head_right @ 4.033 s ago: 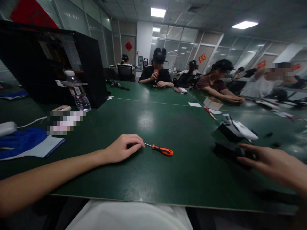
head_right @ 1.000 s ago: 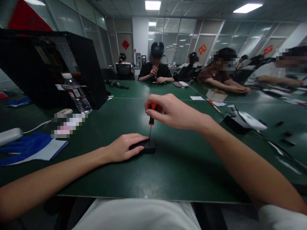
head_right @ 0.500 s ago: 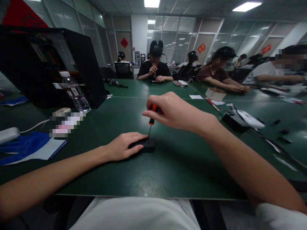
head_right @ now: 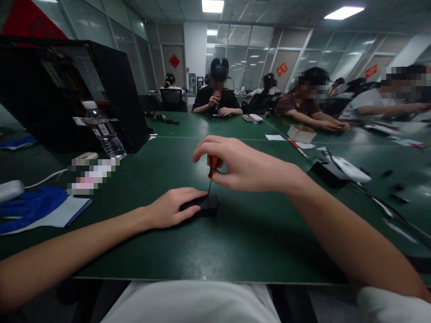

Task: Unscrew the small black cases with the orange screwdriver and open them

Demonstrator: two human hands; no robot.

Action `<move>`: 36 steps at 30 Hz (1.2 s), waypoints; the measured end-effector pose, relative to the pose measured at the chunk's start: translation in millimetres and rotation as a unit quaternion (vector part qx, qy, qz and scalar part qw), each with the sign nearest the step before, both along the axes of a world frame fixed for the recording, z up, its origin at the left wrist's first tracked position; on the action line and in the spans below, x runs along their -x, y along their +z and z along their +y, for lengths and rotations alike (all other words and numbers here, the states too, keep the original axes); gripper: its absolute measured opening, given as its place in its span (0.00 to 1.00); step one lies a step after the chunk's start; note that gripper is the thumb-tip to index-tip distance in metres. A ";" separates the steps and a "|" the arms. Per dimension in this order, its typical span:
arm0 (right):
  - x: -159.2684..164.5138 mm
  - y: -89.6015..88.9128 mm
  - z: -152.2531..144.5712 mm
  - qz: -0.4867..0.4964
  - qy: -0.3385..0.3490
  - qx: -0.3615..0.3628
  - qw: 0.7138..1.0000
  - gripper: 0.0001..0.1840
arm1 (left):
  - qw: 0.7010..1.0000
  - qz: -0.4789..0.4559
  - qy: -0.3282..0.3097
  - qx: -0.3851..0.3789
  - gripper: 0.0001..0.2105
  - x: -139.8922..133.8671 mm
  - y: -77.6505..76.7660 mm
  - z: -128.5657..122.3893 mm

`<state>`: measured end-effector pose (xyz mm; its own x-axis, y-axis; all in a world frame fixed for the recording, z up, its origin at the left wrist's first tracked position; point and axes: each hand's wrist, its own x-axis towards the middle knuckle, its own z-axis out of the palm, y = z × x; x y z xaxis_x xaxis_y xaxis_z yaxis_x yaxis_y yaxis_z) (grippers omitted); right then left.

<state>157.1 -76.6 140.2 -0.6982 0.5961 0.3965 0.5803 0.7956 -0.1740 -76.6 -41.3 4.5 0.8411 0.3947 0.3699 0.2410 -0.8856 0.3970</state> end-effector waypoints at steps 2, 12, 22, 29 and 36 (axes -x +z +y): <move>-0.1 0.5 -0.1 -0.021 -0.016 -0.003 1.000 0.08 | 1.000 0.000 0.001 0.002 0.19 -0.1 0.6 -0.4; -7.6 2.8 -1.2 -0.039 -0.028 0.012 0.999 0.10 | 0.995 -0.007 0.062 0.080 0.20 6.4 1.2 16.8; -7.3 8.4 -6.1 -0.052 -0.012 0.038 0.998 0.12 | 0.993 -0.004 0.071 0.098 0.21 6.7 1.0 14.2; -0.9 18.7 -7.2 -0.121 -0.032 0.028 0.992 0.17 | 0.992 -0.008 0.091 0.089 0.22 5.4 -2.3 12.7; 12.8 24.3 -9.1 -0.181 -0.081 0.012 0.980 0.08 | 0.991 0.000 0.106 0.085 0.21 4.3 -1.8 7.7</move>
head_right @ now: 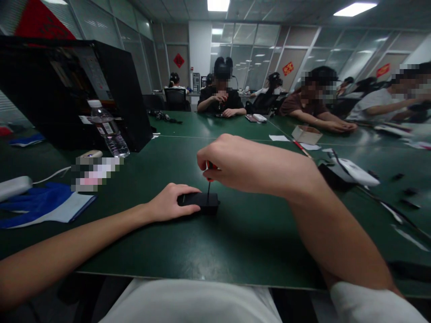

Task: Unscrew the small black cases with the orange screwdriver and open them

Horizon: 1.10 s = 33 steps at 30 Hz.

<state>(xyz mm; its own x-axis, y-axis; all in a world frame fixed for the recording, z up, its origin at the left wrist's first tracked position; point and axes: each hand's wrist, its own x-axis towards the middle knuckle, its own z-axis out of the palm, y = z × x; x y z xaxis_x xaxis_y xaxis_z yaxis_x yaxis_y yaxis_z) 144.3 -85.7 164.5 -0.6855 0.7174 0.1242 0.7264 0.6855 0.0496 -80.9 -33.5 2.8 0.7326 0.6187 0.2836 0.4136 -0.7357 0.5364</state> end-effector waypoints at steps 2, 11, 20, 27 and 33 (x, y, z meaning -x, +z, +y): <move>0.3 1.0 -1.5 0.003 0.024 0.006 1.000 0.12 | 1.000 0.001 -0.008 -0.002 0.21 -0.7 -0.1 -0.5; -23.2 -3.1 7.1 0.002 -0.013 0.007 1.000 0.09 | 0.963 0.008 -0.129 -0.236 0.14 10.1 7.7 4.2; -13.2 -1.9 4.8 0.009 0.002 -0.039 0.999 0.11 | 0.979 0.025 -0.144 -0.140 0.21 4.4 3.8 1.1; -3.9 -1.8 2.0 0.025 0.065 -0.029 0.997 0.12 | 0.981 0.039 -0.136 -0.130 0.21 2.5 4.1 -0.9; -2.0 -0.1 3.6 0.023 0.033 -0.014 0.999 0.07 | 0.981 0.039 -0.138 -0.130 0.21 2.8 5.3 -0.6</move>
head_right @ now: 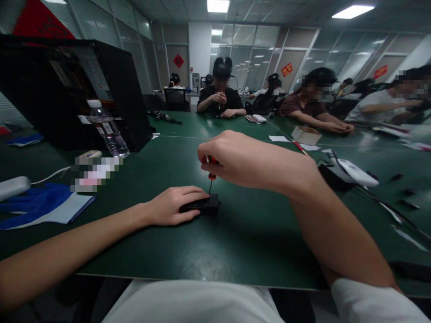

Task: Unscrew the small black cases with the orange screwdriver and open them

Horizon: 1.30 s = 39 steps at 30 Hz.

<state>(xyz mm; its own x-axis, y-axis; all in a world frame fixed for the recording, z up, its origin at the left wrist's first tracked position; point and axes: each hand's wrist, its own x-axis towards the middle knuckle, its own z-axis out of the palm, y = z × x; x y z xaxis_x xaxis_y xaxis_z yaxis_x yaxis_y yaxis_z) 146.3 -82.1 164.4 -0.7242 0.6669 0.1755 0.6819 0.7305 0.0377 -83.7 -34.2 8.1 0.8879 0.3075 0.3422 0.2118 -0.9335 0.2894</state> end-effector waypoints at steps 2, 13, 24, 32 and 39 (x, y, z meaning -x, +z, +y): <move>-0.1 1.4 1.3 0.006 0.030 0.019 0.999 0.08 | 1.000 0.002 0.002 -0.001 0.21 0.1 0.1 0.1; -1.1 -0.7 12.3 0.033 0.035 0.025 0.999 0.10 | 0.998 -0.015 -0.018 -0.063 0.18 5.2 1.5 4.7; 7.9 10.0 -5.9 0.048 0.043 0.076 0.995 0.06 | 0.974 -0.095 -0.115 -0.171 0.06 22.3 11.0 19.1; 12.9 1.2 -3.4 0.060 0.077 0.052 0.994 0.06 | 0.971 -0.101 -0.125 -0.175 0.08 25.6 10.8 19.1; 10.5 2.5 -4.3 0.033 0.077 0.062 0.995 0.06 | 0.967 -0.039 -0.107 -0.226 0.14 21.3 11.5 11.6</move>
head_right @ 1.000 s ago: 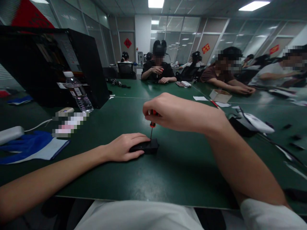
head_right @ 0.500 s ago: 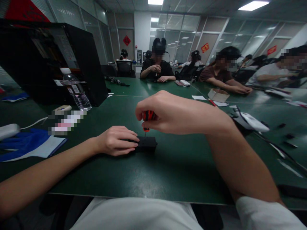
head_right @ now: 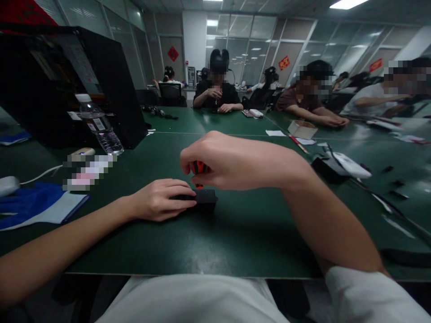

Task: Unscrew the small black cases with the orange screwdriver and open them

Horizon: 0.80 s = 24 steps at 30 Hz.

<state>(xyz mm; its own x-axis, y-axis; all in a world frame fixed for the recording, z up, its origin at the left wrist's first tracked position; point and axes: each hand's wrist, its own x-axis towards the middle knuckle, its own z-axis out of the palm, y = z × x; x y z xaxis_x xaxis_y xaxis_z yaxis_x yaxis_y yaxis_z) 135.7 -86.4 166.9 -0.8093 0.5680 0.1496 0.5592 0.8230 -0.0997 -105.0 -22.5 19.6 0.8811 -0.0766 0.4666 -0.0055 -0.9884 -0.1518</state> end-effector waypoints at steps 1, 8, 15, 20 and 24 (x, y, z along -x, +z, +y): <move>-0.5 1.3 -1.0 -0.006 -0.002 0.001 1.000 0.06 | 1.000 0.003 0.002 0.006 0.14 -0.7 0.4 -0.7; -1.0 3.8 -2.7 0.003 -0.005 -0.016 1.000 0.06 | 0.999 -0.027 -0.016 -0.008 0.10 -1.3 1.5 0.9; 2.1 0.2 0.0 0.016 0.011 -0.015 1.000 0.05 | 0.999 -0.043 -0.024 -0.015 0.08 -2.3 3.2 0.8; 3.0 -1.3 0.5 0.015 0.020 -0.024 0.999 0.05 | 0.998 -0.050 -0.028 -0.004 0.07 -2.0 1.5 1.2; 3.8 -4.5 1.9 0.024 0.027 -0.026 0.999 0.04 | 0.998 -0.049 -0.034 0.005 0.07 -0.9 1.8 3.1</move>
<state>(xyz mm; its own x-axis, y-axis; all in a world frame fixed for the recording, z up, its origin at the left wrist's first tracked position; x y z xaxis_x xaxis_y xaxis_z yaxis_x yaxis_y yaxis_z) 131.9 -84.5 162.4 -0.8300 0.5141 0.2164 0.5092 0.8567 -0.0822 -104.1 -19.4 21.4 0.8235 -0.1303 0.5521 -0.0589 -0.9876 -0.1453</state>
